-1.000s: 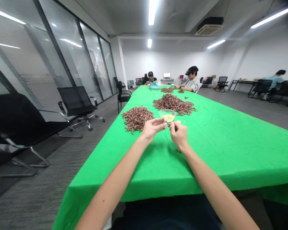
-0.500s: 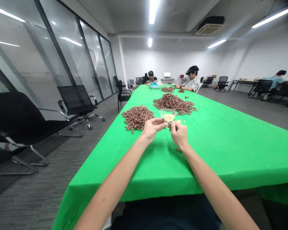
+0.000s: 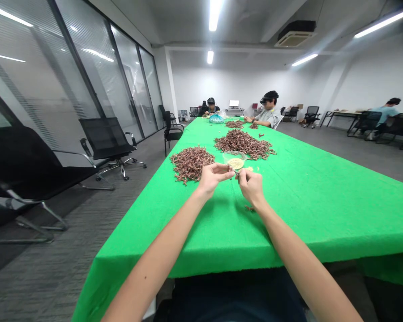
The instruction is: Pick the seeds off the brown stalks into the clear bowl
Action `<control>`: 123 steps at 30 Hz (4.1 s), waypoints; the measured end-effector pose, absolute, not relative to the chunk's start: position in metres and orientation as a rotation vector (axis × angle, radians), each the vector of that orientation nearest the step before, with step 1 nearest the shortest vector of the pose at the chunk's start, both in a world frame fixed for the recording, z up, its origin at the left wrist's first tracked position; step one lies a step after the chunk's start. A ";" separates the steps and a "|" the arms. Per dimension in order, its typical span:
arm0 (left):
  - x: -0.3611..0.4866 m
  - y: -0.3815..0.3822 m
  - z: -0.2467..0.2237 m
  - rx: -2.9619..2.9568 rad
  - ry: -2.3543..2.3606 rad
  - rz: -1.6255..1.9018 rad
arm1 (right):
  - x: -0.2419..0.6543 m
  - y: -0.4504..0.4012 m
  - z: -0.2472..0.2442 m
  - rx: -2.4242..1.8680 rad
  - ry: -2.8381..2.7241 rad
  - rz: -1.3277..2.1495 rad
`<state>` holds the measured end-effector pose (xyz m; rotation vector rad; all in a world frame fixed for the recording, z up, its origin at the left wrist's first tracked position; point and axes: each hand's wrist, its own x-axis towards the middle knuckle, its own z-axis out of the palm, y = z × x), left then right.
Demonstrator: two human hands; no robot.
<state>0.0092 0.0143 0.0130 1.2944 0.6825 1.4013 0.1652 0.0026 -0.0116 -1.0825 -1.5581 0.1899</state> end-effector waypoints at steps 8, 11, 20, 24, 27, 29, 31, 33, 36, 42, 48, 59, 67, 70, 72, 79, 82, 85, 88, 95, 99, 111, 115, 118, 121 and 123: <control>-0.006 0.018 0.020 1.715 0.771 1.352 | 0.178 0.006 -0.008 -1.046 -1.502 1.121; -0.007 0.019 0.020 1.632 0.707 1.321 | 0.182 0.006 -0.006 -1.049 -1.570 0.873; -0.006 0.017 0.022 1.261 0.636 1.204 | 0.185 0.003 -0.008 -1.048 -1.739 -0.402; -0.005 0.016 0.021 1.191 0.566 1.154 | 0.184 0.005 -0.010 -1.039 -1.776 -0.544; -0.004 0.014 0.022 1.162 0.542 1.132 | 0.185 0.006 -0.011 -1.035 -1.778 -0.599; -0.003 0.013 0.023 1.152 0.531 1.127 | 0.185 0.006 -0.011 -1.018 -1.763 -0.646; -0.003 0.012 0.024 1.145 0.527 1.127 | 0.185 0.006 -0.010 -0.987 -1.746 -0.689; -0.003 0.011 0.024 1.140 0.525 1.131 | 0.185 0.006 -0.010 -0.962 -1.732 -0.705; -0.003 0.011 0.025 1.131 0.513 1.134 | 0.185 0.005 -0.010 -0.956 -1.714 -0.687; -0.003 0.010 0.024 1.122 0.497 1.124 | 0.183 0.003 -0.008 -0.949 -1.705 -0.665; -0.002 0.010 0.025 1.144 0.490 1.117 | 0.183 0.004 -0.009 -0.940 -1.705 -0.646; -0.004 0.015 0.021 1.351 0.589 1.178 | 0.181 0.003 -0.007 -1.015 -1.714 -0.444; -0.004 0.017 0.020 1.689 0.670 1.353 | 0.179 0.002 -0.001 -1.049 -1.633 0.695; -0.003 0.018 0.019 1.674 0.690 1.361 | 0.181 0.002 0.000 -1.019 -1.571 0.891; -0.001 0.019 0.018 1.627 0.683 1.366 | 0.182 0.002 0.000 -1.044 -1.576 0.676; 0.003 0.012 0.021 1.455 0.587 1.367 | 0.185 0.002 -0.004 -1.001 -1.673 -0.513; 0.006 0.008 0.024 1.378 0.569 1.331 | 0.186 0.002 -0.006 -0.950 -1.690 -0.691; 0.009 0.005 0.025 1.293 0.539 1.273 | 0.188 0.000 -0.007 -0.929 -1.678 -0.766; 0.010 0.004 0.024 1.202 0.500 1.219 | 0.189 -0.002 -0.006 -0.923 -1.655 -0.799; 0.005 0.004 0.023 1.080 0.470 1.136 | 0.189 -0.004 -0.007 -0.895 -1.663 -0.798; 0.003 0.003 0.024 1.049 0.526 1.094 | 0.189 -0.003 -0.008 -0.887 -1.657 -0.788; 0.000 -0.001 0.029 1.132 0.533 1.013 | 0.188 -0.005 -0.006 -0.860 -1.633 -0.670; 0.000 0.000 0.028 1.118 0.497 1.016 | 0.188 -0.005 -0.007 -0.866 -1.638 -0.654; -0.001 0.002 0.027 1.120 0.494 1.003 | 0.189 -0.005 -0.007 -0.854 -1.637 -0.649; -0.002 0.003 0.027 1.137 0.506 0.987 | 0.189 -0.004 -0.007 -0.858 -1.633 -0.643; -0.003 0.003 0.027 1.143 0.509 0.982 | 0.189 -0.004 -0.008 -0.860 -1.637 -0.632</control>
